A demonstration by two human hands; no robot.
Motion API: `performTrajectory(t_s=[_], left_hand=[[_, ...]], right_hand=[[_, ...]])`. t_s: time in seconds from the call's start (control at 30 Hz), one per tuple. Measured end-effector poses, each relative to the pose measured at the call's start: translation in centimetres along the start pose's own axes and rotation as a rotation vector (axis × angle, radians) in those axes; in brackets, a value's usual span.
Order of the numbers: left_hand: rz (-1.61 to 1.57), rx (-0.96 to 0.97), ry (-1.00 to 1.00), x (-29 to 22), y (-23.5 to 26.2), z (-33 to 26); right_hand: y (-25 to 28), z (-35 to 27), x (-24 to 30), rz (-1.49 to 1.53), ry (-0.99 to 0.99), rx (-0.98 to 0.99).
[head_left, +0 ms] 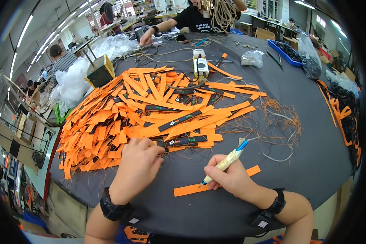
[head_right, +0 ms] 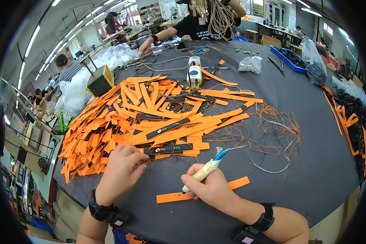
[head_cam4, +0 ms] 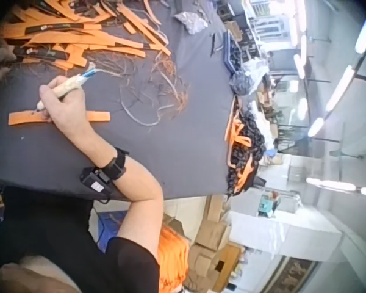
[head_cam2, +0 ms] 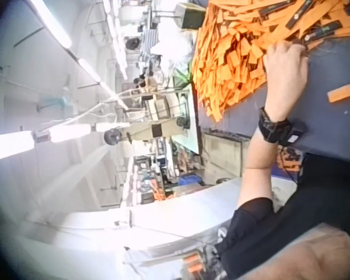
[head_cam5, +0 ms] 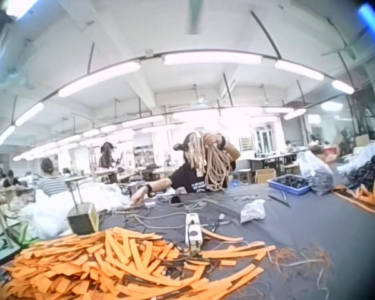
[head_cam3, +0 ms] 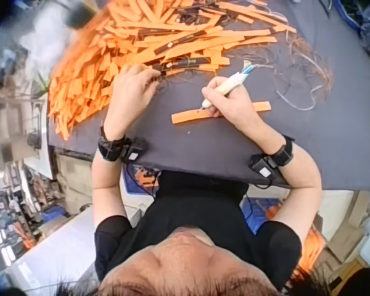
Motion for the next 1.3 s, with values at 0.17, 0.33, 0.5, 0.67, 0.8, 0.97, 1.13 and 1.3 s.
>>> performTrajectory(t_s=[0.17, 0.33, 0.5, 0.67, 0.8, 0.97, 1.13, 1.3], left_hand=[[-0.195, 0.288, -0.328, -3.5, -1.6, -0.1], [-0.237, 0.338, -0.340, -6.2, -4.4, -1.1], [-0.161, 0.239, -0.312, -5.1, -2.6, -2.3], [-0.136, 0.116, -0.068, 0.5, 1.4, -7.5], [-0.104, -0.018, 0.209, 6.7, 4.3, -12.4], [0.160, 0.006, 0.266, 8.0, 5.5, -13.8], [-0.038, 0.029, -0.249, 1.1, 3.3, -2.3], [0.163, -0.040, -0.145, -0.4, -1.4, 6.7]], right_hand=[[0.5, 0.1, 0.3, 0.046, 0.054, -0.023], [1.5, -0.3, 1.5, 0.097, 0.148, -0.142], [3.2, -0.2, 3.0, 0.143, 0.358, -0.232], [4.6, -0.3, 4.5, 0.183, 0.451, -0.307], [5.5, -1.2, 6.1, 0.166, 0.520, -0.356], [5.8, -1.8, 8.0, 0.188, 0.594, -0.381], [5.9, -3.1, 9.6, 0.226, 0.634, -0.460], [5.8, -5.1, 8.6, 0.190, 0.605, -0.452]])
Point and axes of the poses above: each hand's wrist, its own z-axis towards the middle knuckle, its own y-axis out of the back of the hand, x = y × z, the point moved 2 cm from there along z, towards the middle knuckle, and after that the axes turned 8 degrees about x, right-handed, at the moved point
